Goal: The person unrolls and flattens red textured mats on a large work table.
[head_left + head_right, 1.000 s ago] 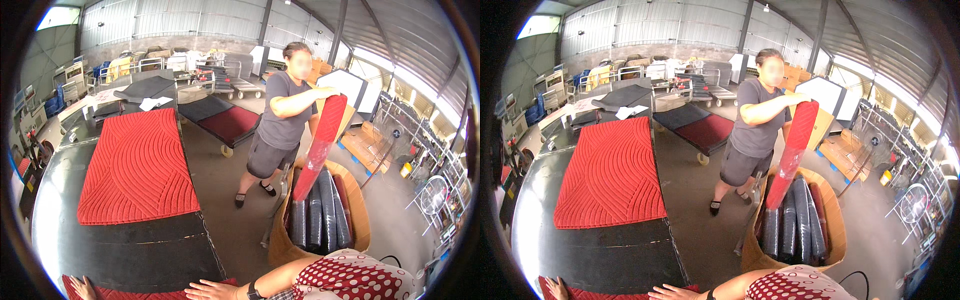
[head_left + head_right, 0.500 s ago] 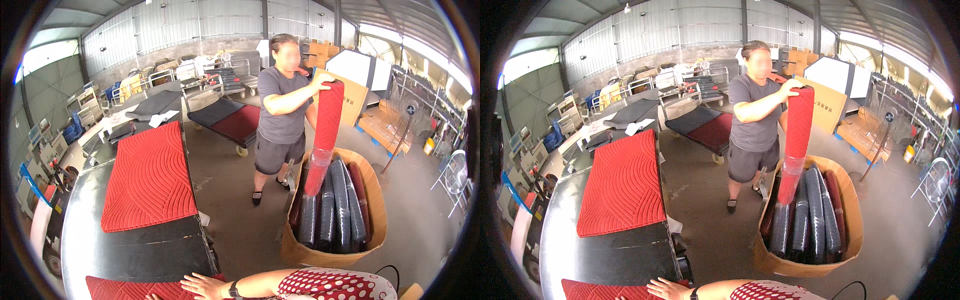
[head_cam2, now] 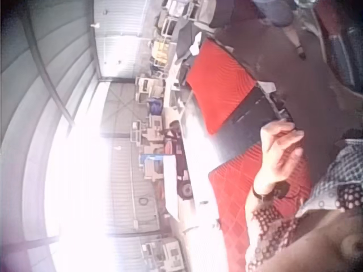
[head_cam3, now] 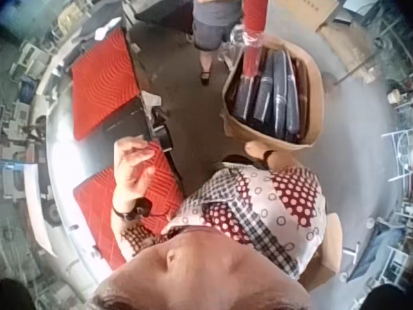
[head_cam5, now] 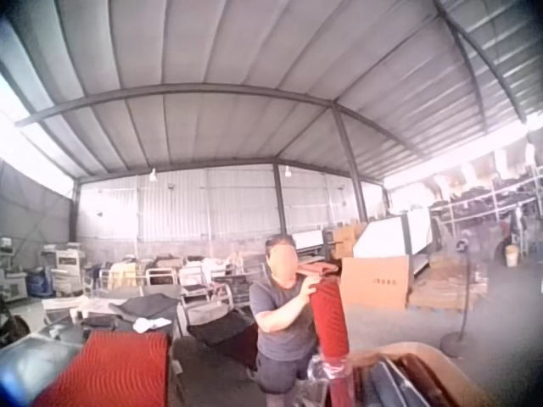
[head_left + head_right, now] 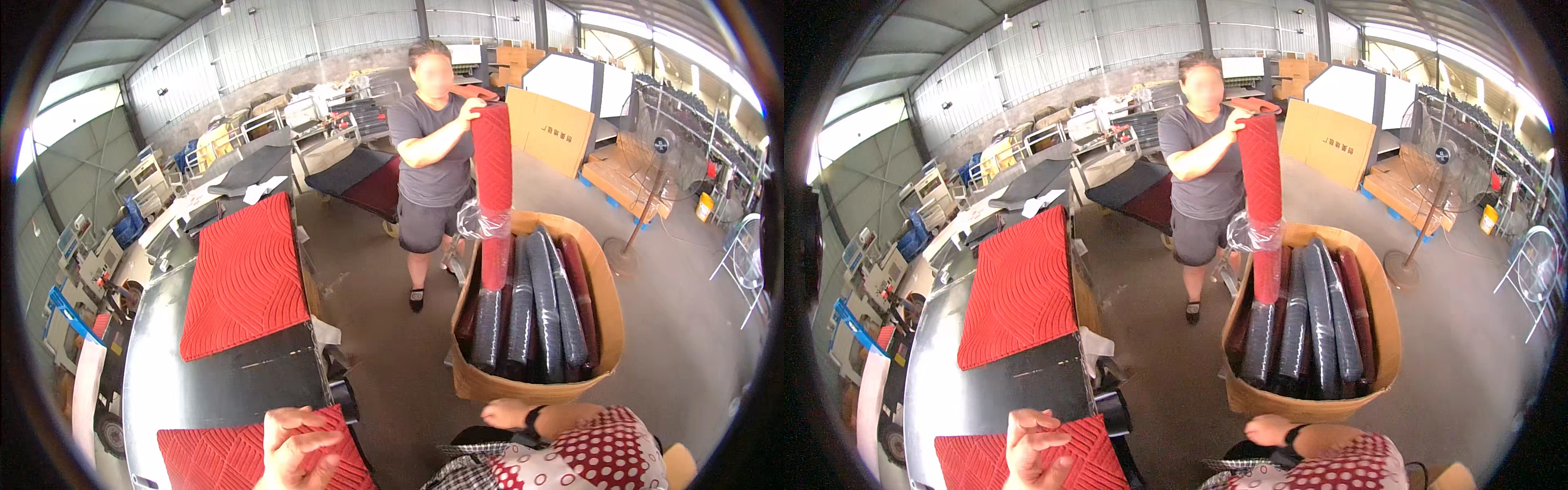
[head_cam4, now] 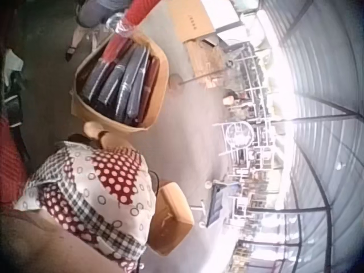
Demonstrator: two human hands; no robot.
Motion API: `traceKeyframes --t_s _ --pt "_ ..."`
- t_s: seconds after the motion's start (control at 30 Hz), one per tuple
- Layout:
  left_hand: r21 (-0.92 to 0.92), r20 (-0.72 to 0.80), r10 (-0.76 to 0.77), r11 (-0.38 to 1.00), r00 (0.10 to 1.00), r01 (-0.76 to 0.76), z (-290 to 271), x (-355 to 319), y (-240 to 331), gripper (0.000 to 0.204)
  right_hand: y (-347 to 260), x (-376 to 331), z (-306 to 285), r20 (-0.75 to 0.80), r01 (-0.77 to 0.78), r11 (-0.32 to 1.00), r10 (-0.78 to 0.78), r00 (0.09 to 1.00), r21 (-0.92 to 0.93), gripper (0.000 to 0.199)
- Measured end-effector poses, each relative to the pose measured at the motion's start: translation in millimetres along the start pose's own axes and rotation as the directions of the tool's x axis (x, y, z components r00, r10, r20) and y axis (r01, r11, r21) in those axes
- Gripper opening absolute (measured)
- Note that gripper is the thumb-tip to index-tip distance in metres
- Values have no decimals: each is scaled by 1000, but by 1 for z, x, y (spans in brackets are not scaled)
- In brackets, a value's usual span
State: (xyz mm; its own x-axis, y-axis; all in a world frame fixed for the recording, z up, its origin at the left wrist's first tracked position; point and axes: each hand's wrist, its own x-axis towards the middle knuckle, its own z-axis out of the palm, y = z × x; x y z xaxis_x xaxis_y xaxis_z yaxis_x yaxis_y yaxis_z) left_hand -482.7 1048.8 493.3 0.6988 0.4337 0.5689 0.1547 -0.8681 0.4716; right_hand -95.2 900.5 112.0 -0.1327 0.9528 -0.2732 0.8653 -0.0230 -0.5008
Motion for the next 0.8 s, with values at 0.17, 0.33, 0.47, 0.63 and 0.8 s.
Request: traceKeyframes --t_s 0.17,0.33,0.47,0.63,0.8 --pt "-820 -69 164 552 984 -149 55 82 99 16 125 -162 31 362 -462 808 581 729 -366 35" --pt "-965 230 299 191 926 178 131 132 126 24 233 -277 127 262 -767 587 807 530 -258 31" --pt "-983 -11 504 153 864 -102 216 196 169 33 277 -275 150 210 -634 732 680 702 -250 17" --pt "-989 108 599 -19 793 148 348 286 186 38 361 -271 140 36 -797 552 817 576 244 17" --pt "-952 195 572 -86 797 295 465 353 206 32 400 -247 12 -189 -674 698 715 673 241 19"
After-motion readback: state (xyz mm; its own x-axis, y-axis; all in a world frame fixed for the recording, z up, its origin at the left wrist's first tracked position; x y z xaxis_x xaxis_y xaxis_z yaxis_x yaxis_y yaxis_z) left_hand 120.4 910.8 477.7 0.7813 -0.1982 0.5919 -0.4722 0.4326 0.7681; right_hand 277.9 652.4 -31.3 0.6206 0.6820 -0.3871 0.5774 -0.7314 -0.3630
